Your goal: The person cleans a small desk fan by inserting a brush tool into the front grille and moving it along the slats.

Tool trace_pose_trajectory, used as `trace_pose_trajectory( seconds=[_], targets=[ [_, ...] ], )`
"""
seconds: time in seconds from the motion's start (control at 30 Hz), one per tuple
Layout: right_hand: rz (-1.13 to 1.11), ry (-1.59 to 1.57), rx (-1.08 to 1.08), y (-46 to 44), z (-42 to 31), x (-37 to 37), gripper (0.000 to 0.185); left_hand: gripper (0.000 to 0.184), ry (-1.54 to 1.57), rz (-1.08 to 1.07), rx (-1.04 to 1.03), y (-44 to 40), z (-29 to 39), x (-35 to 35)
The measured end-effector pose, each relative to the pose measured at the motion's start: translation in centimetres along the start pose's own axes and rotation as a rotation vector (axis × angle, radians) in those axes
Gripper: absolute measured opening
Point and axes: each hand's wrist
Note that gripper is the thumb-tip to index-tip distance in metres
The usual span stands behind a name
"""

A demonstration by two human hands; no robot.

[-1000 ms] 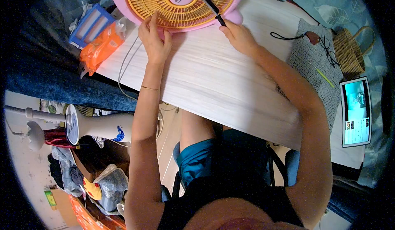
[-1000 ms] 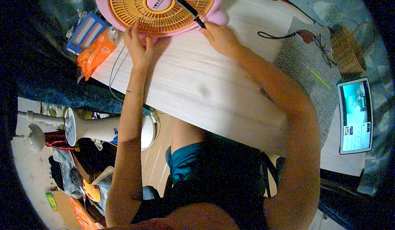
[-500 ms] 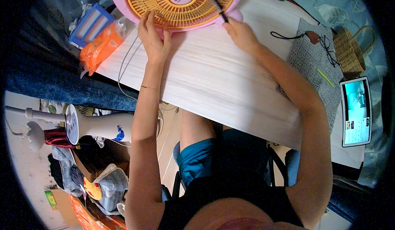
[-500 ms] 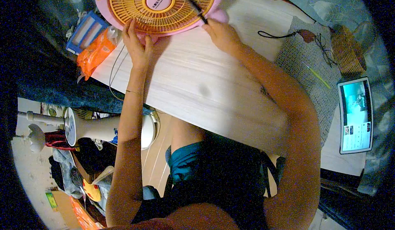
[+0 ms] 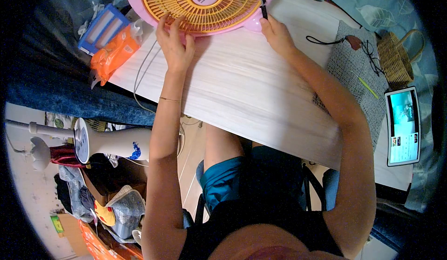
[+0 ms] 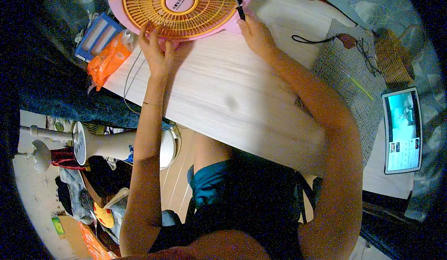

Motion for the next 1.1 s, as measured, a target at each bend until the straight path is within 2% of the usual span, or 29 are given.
trace_pose_trajectory(
  seconds=[0.1, 0.2, 0.3, 0.4, 0.5, 0.6, 0.8, 0.9, 1.03, 1.1],
  targets=[
    [-0.079, 0.059, 0.014, 0.3, -0.3, 0.0, 0.027, 0.049, 0.045, 0.006, 0.021, 0.1, -0.3, -0.3],
    [-0.187, 0.372, 0.052, 0.6, -0.1, -0.1, 0.026, 0.053, 0.108, 0.016, 0.073, -0.1, 0.3, 0.0],
    [-0.297, 0.353, 0.164, 0.9, -1.5, 0.1, 0.025, 0.055, 0.078, -0.031, 0.108, 0.2, 0.1, -0.2],
    [-0.296, 0.366, 0.167, 0.9, -1.8, 0.2, 0.024, 0.054, 0.05, -0.085, 0.109, 0.2, -0.2, -0.1],
    [0.007, 0.224, 0.111, 0.4, -0.8, -0.1, 0.024, 0.052, 0.035, -0.055, 0.094, 0.1, 0.0, 0.0],
    [0.057, -0.025, -0.097, -0.2, -0.6, 0.5, 0.026, 0.05, -0.011, -0.006, 0.021, 0.0, 0.2, 0.1],
    [-0.121, 0.03, 0.0, 0.4, 0.4, -0.3, 0.026, 0.05, 0.004, 0.015, -0.017, -0.1, 0.0, -0.1],
    [-0.254, 0.208, 0.034, 0.7, -1.5, 0.0, 0.025, 0.055, 0.068, 0.01, 0.038, -0.1, -0.1, -0.2],
    [-0.236, 0.172, 0.05, 0.7, -1.4, -0.1, 0.026, 0.061, 0.065, -0.039, 0.084, -0.1, -0.1, -0.1],
    [-0.144, 0.128, 0.061, 0.5, -1.6, -0.1, 0.026, 0.06, 0.061, -0.058, 0.095, 0.0, -0.2, -0.1]
  ],
)
Point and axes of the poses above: each hand's wrist, its own y-axis away from the middle knuckle, its own x-axis out of the back of the hand, z = x × y
